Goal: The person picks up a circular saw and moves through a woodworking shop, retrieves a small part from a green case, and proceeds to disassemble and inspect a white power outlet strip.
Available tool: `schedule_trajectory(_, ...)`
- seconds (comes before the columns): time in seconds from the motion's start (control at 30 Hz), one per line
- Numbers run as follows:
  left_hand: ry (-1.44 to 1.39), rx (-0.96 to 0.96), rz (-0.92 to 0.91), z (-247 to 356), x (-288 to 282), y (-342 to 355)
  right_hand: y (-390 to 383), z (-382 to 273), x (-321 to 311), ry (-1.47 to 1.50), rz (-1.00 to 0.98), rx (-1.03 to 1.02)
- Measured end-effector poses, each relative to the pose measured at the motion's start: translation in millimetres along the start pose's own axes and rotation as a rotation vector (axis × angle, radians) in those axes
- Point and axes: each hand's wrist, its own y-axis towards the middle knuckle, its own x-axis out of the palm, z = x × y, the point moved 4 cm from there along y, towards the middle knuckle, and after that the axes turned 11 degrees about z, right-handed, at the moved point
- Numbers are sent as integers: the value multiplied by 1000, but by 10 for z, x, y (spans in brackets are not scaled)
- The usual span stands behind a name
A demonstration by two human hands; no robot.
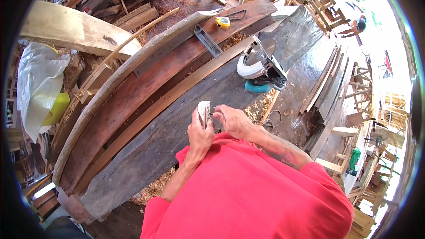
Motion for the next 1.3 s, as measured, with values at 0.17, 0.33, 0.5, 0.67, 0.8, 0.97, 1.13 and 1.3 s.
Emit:
schedule_trajectory(0.17, -77, -44, -3, -154, 25, -4, -59, 21, 30, -13, 123, -169)
schedule_trajectory(0.33, -62, -28, 0, -98, 14, -54, -45, 87, 93, -123, 88, -83)
schedule_trajectory(0.5, 3, 17, 14, -12, 9, -69, -11, 124, 133, -232, -62, 39)
schedule_trajectory(0.67, 0, 73, 10, 36, -1, -39, -48, 114, 84, 20, -19, 56)
schedule_trajectory(0.8, -31, -97, -27, -21, -28, -30, -55, 3, 62, 56, 251, -247)
schedule_trajectory(0.97, -77, -39, -74, -61, 0, -90, -1, 104, 101, -96, 129, -132)
schedule_trajectory(1.13, -98, -57, -55, -158, 29, -97, 21, 89, 119, -114, -79, 39)
schedule_trajectory(1.3, -270, -115, -134, -317, 88, 1, -104, 79, 97, -278, -143, -429)
